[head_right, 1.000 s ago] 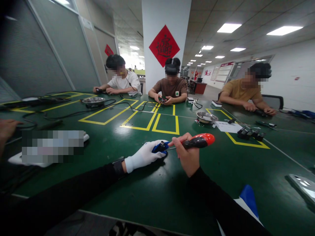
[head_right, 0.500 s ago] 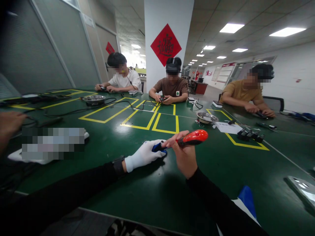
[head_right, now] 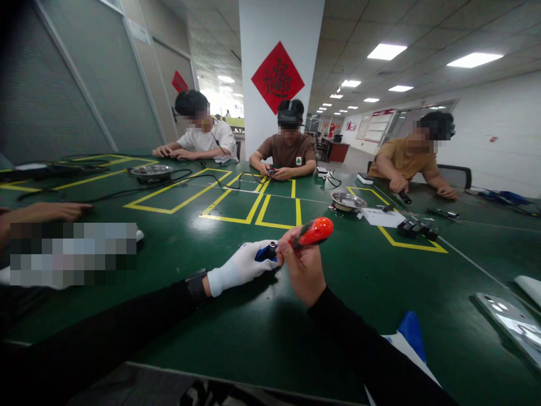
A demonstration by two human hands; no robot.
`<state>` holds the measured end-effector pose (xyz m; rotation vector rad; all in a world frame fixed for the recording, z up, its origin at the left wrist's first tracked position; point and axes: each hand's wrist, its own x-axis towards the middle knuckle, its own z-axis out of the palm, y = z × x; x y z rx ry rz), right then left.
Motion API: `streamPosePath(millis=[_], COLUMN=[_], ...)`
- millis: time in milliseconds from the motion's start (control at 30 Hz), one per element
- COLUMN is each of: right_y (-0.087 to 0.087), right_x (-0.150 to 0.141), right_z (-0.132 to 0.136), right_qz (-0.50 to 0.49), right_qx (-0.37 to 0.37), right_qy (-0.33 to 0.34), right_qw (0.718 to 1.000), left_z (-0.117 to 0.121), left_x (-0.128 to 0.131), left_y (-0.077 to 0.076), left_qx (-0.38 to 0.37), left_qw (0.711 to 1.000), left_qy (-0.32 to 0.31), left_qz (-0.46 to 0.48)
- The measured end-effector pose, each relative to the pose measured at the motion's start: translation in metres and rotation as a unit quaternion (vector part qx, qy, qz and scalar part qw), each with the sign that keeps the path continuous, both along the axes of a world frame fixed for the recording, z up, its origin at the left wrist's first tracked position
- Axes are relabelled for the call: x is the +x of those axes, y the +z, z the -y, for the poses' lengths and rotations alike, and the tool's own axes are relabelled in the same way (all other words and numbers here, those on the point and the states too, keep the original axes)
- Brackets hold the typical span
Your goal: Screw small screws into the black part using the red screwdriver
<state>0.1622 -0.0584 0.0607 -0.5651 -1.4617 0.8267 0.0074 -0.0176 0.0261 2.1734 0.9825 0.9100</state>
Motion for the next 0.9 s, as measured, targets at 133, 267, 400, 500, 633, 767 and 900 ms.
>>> streamPosePath(millis=[133, 267, 400, 500, 633, 767, 900], right_y=[-0.007, -0.006, -0.003, -0.003, -0.001, 0.001, -0.001], right_x=[-0.006, -0.004, 0.002, 0.005, 0.011, 0.015, 0.012], right_z=[-0.003, -0.001, -0.003, -0.007, -0.009, -0.009, -0.009], right_qz=[-0.046, 0.001, 0.011, -0.047, -0.065, -0.015, -0.033], right_qx=[-0.001, -0.017, -0.026, -0.034, -0.085, -0.080, -0.053], right_qy=[0.025, 0.000, -0.018, 0.011, 0.060, 0.027, 0.018], right_qw=[0.999, 1.000, 0.999, 0.998, 0.992, 0.996, 0.998], left_z=[0.000, 0.001, 0.001, 0.001, 0.001, 0.002, 0.001], left_x=[-0.001, -0.001, -0.001, -0.001, -0.001, -0.001, -0.001], left_y=[0.000, 0.000, 0.001, 0.001, 0.001, 0.001, 0.001], left_qx=[-0.004, 0.006, 0.009, 0.001, 0.003, 0.001, -0.004], left_qw=[1.000, 1.000, 1.000, 1.000, 1.000, 1.000, 1.000], left_qy=[-0.015, -0.003, 0.007, 0.009, 0.006, 0.002, 0.006], left_qz=[-0.007, 0.004, -0.005, -0.012, -0.004, -0.004, -0.005])
